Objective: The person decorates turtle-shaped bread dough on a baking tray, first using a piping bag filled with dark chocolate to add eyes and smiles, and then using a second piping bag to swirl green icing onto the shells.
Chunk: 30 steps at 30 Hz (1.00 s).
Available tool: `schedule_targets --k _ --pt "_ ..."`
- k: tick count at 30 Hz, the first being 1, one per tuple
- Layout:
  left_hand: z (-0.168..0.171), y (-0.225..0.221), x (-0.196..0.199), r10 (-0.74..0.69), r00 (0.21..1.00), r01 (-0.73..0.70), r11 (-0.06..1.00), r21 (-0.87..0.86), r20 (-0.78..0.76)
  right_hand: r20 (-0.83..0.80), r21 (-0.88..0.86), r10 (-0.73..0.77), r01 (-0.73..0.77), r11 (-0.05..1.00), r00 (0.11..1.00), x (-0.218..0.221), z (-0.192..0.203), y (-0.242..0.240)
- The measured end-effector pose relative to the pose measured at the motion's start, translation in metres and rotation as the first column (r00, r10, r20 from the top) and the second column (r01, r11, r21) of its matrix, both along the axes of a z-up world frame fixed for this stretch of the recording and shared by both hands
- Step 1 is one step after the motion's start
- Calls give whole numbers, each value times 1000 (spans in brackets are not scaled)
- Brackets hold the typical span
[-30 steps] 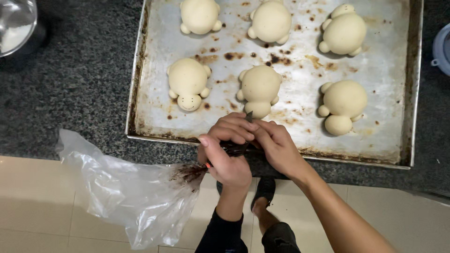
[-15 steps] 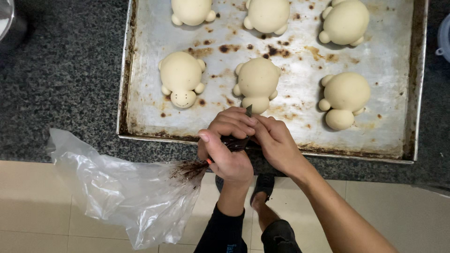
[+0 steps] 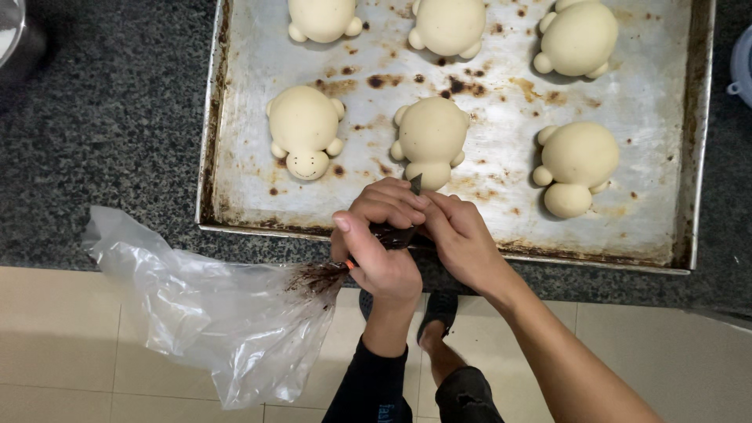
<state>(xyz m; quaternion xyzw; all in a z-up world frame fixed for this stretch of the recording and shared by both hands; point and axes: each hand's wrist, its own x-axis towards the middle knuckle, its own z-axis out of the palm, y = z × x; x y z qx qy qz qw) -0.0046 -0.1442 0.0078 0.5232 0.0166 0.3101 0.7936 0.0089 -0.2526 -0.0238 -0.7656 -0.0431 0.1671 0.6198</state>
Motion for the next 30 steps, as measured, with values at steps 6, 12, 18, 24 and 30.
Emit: schedule_targets --k 6,12,18,24,30 --pt "-1 0 0 13 1000 -12 1000 3 -21 -21 9 -10 10 1000 1000 -1 1 2" --pt "1 1 -1 -18 1000 17 1000 -25 -12 -52 53 -18 21 998 998 -1 0 0" --pt "7 -7 -7 -59 998 60 997 -44 22 117 -7 -77 79 997 990 -8 -3 -13" --pt "4 -12 -4 -79 997 81 995 -54 23 131 -12 -68 70 997 989 -6 2 -14" --pt "2 -11 -1 -88 996 88 996 -16 20 97 -1 -62 62 998 993 -5 5 -12"
